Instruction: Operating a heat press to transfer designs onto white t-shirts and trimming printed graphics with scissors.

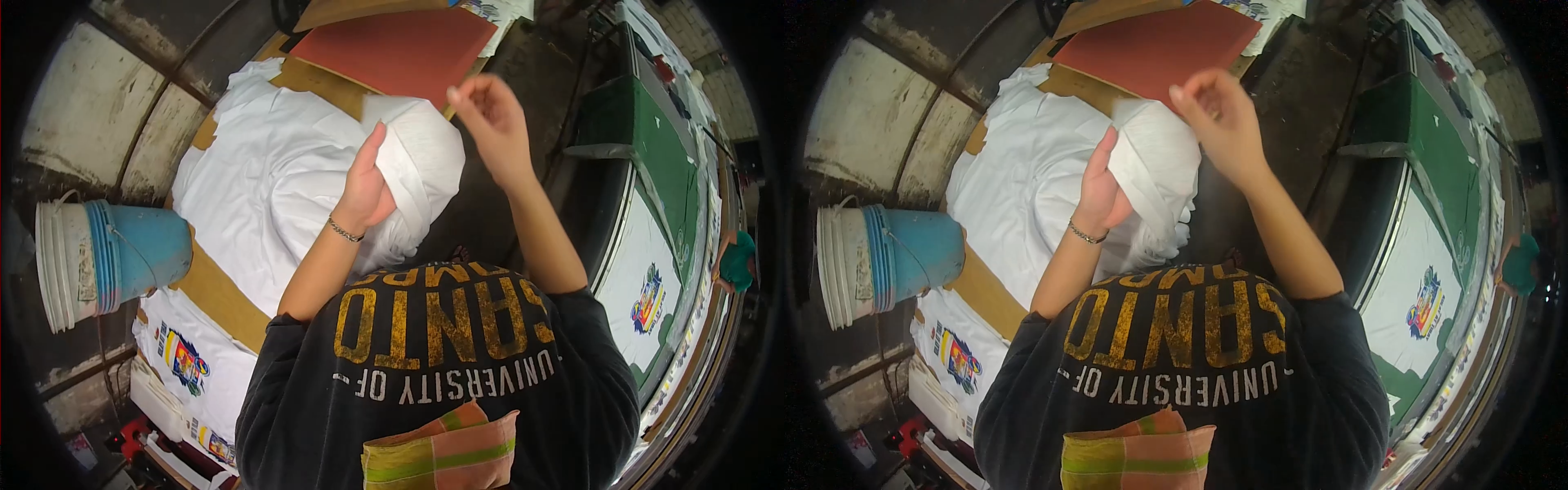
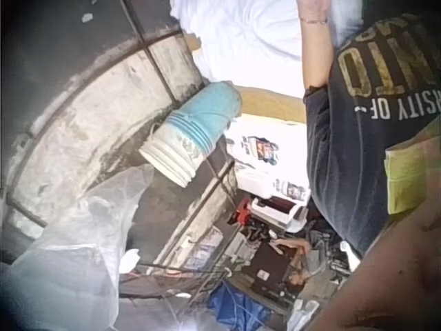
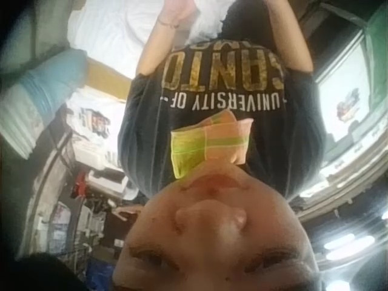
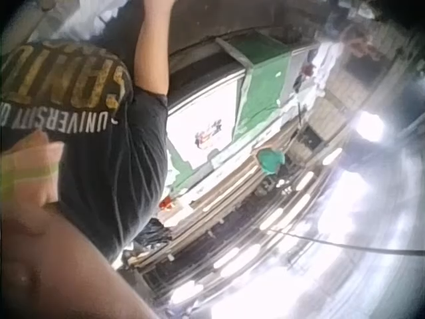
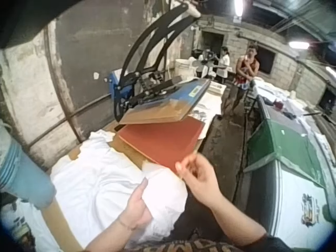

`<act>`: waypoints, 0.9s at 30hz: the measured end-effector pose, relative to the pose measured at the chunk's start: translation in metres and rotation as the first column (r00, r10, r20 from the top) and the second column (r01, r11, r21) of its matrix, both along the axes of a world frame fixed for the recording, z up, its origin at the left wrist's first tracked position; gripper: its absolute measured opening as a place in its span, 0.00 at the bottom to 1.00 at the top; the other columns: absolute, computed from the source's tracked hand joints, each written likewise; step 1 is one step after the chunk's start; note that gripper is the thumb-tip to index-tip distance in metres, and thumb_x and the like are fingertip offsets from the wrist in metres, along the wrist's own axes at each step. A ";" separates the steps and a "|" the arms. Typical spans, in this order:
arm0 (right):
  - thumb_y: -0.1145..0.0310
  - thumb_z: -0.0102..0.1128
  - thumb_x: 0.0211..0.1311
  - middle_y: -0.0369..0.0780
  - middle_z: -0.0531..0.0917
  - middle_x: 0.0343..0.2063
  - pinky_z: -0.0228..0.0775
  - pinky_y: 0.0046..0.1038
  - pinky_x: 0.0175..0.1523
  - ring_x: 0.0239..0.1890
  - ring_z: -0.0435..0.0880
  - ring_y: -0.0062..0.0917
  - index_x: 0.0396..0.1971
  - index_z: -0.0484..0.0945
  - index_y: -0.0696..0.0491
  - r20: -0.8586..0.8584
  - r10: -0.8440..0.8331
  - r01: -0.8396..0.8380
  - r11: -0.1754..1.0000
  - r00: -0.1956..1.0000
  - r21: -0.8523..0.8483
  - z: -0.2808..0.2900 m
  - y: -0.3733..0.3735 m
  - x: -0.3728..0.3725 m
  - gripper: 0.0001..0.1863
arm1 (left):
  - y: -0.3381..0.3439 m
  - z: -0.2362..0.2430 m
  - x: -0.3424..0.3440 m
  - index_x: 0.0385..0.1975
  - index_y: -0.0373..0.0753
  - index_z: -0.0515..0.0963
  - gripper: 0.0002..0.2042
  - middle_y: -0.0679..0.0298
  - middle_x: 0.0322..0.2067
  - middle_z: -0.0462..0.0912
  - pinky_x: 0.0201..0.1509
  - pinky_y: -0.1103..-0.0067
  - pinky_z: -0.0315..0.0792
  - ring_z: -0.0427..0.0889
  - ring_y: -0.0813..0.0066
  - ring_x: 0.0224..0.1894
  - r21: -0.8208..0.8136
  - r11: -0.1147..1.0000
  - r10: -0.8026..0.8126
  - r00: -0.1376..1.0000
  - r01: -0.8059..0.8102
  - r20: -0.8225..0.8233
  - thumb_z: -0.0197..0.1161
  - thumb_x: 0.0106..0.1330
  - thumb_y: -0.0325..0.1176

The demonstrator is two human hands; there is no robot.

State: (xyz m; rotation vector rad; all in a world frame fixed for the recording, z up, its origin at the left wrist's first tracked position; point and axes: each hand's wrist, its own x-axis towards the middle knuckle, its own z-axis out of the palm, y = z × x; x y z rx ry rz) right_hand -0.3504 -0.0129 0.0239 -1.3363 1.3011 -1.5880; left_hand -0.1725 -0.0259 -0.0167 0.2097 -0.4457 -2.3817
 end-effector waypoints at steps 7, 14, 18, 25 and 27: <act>0.66 0.71 0.43 0.36 0.75 0.29 0.63 0.26 0.42 0.35 0.69 0.28 0.28 0.75 0.52 -0.540 -0.044 0.072 0.997 0.840 0.032 0.002 0.056 -0.038 0.14 | 0.004 0.013 -0.071 0.62 0.34 0.57 0.28 0.55 0.59 0.66 0.65 0.68 0.57 0.65 0.64 0.61 -0.076 0.992 -0.094 0.994 0.098 0.062 0.31 0.72 0.49; 0.71 0.67 0.48 0.37 0.74 0.34 0.58 0.29 0.49 0.41 0.69 0.30 0.28 0.78 0.52 -0.575 -0.107 0.047 0.992 0.811 -0.118 0.000 0.085 -0.112 0.07 | 0.008 0.004 -0.140 0.61 0.37 0.60 0.25 0.59 0.57 0.68 0.62 0.71 0.62 0.68 0.69 0.59 -0.288 0.939 -0.080 0.936 0.185 0.342 0.38 0.72 0.48; 0.62 0.70 0.45 0.38 0.74 0.37 0.56 0.32 0.52 0.44 0.69 0.32 0.33 0.77 0.51 -0.537 -0.120 0.070 0.991 0.835 -0.112 -0.004 0.106 -0.150 0.16 | 0.029 0.015 -0.184 0.59 0.35 0.62 0.20 0.62 0.50 0.73 0.56 0.77 0.67 0.71 0.74 0.55 -0.170 0.961 -0.170 0.951 0.218 0.257 0.48 0.71 0.38; 0.70 0.62 0.58 0.35 0.76 0.32 0.64 0.20 0.41 0.35 0.72 0.16 0.32 0.78 0.58 -0.061 0.049 -0.043 0.994 0.997 0.099 -0.009 0.139 -0.203 0.07 | 0.046 0.016 -0.247 0.60 0.37 0.59 0.24 0.65 0.50 0.69 0.51 0.81 0.66 0.69 0.80 0.51 -0.537 0.816 0.034 0.909 0.215 0.415 0.54 0.68 0.39; 0.71 0.57 0.63 0.34 0.77 0.30 0.64 0.16 0.36 0.32 0.71 0.11 0.35 0.78 0.60 0.057 0.071 -0.075 0.993 0.996 0.086 -0.013 0.146 -0.214 0.07 | 0.046 0.016 -0.259 0.58 0.38 0.61 0.24 0.66 0.48 0.70 0.50 0.81 0.67 0.69 0.81 0.49 -0.516 0.831 0.137 0.822 0.209 0.553 0.57 0.66 0.41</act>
